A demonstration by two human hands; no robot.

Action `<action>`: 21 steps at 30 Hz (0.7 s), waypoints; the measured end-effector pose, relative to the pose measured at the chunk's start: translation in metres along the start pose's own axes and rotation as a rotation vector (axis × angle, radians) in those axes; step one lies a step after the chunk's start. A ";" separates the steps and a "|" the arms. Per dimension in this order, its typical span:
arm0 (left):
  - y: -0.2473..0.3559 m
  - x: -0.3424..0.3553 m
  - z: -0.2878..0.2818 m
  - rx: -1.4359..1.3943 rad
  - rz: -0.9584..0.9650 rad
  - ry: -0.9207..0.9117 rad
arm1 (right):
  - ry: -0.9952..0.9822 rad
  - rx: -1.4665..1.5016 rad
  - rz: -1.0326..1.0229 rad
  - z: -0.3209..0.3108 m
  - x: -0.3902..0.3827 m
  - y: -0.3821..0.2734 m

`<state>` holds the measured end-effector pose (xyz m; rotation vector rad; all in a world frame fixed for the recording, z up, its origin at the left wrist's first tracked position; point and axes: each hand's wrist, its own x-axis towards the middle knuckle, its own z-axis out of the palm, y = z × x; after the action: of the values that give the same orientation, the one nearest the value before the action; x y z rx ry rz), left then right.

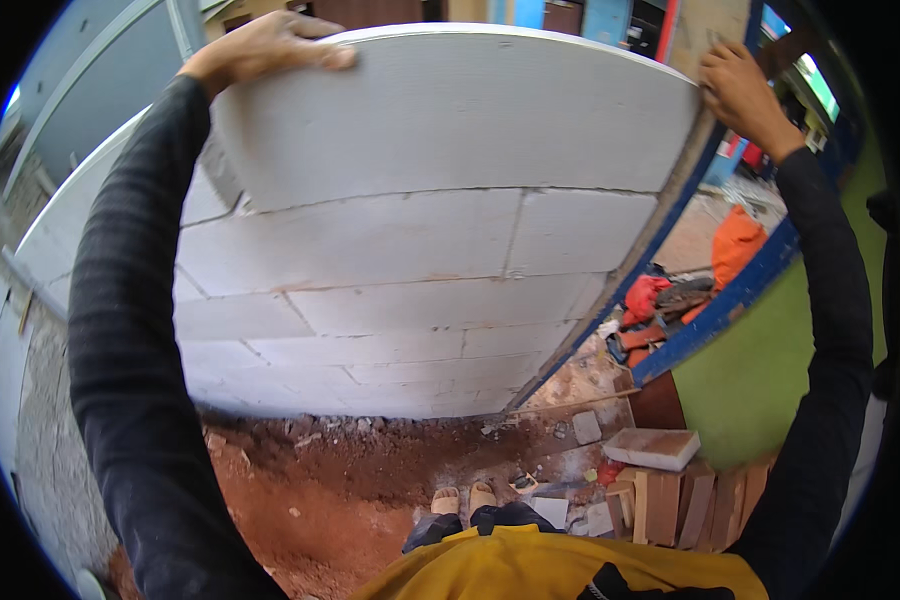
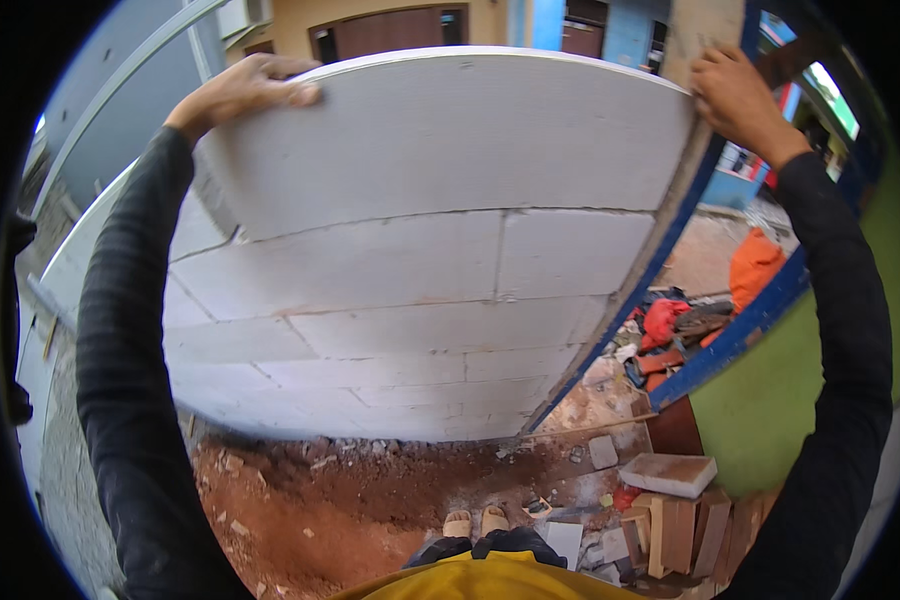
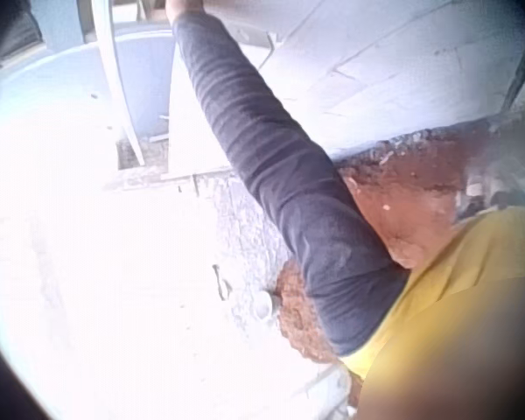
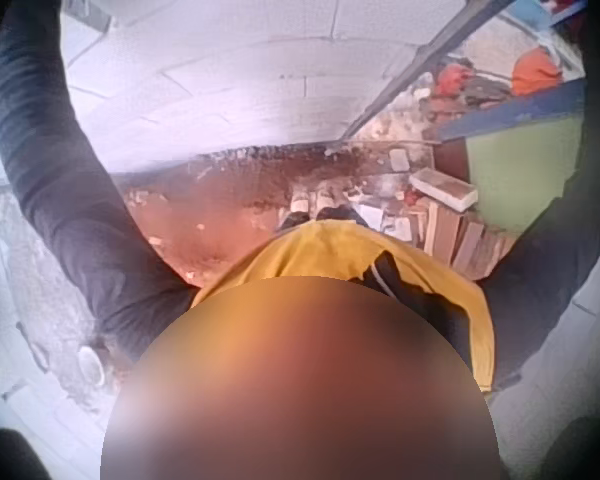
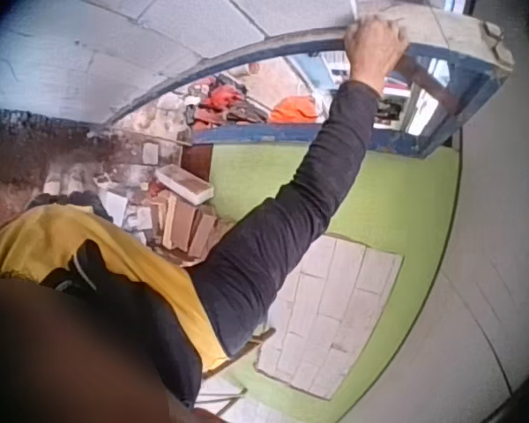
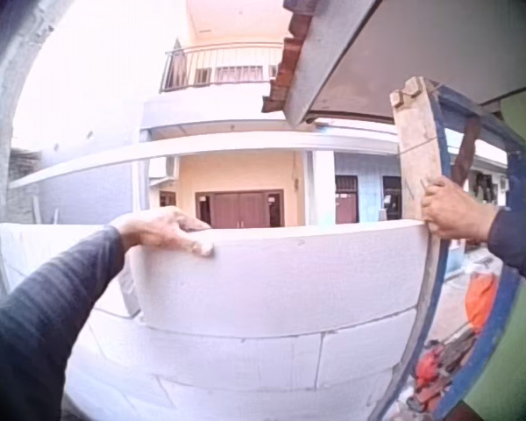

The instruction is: The person applies mortar to a partially built wall, places a white block, taps it into position with a hammer, retrieves a hand saw, and cuts the block to fit the wall opening. The person then retrieves a nail and hammer and continues adjusting the block placement.

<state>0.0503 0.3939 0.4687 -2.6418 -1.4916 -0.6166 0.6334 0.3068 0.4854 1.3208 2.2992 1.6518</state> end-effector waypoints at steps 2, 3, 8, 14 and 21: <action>0.002 -0.001 0.001 -0.041 -0.016 0.006 | -0.131 0.151 0.106 -0.010 0.013 -0.005; 0.006 -0.002 -0.001 -0.064 -0.010 -0.009 | -0.146 0.186 0.219 -0.015 0.017 -0.009; 0.030 -0.039 -0.017 0.095 0.031 0.398 | -0.231 0.702 0.227 0.003 0.057 -0.032; 0.016 -0.163 0.117 -0.173 -0.304 0.932 | -0.435 0.872 0.265 0.014 0.065 -0.020; -0.019 -0.173 0.203 -0.469 -0.327 0.830 | -0.638 0.992 0.242 -0.017 0.072 -0.018</action>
<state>0.0198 0.3106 0.2170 -1.8904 -1.5875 -1.9791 0.5686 0.3372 0.5099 1.9051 2.5689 -0.1072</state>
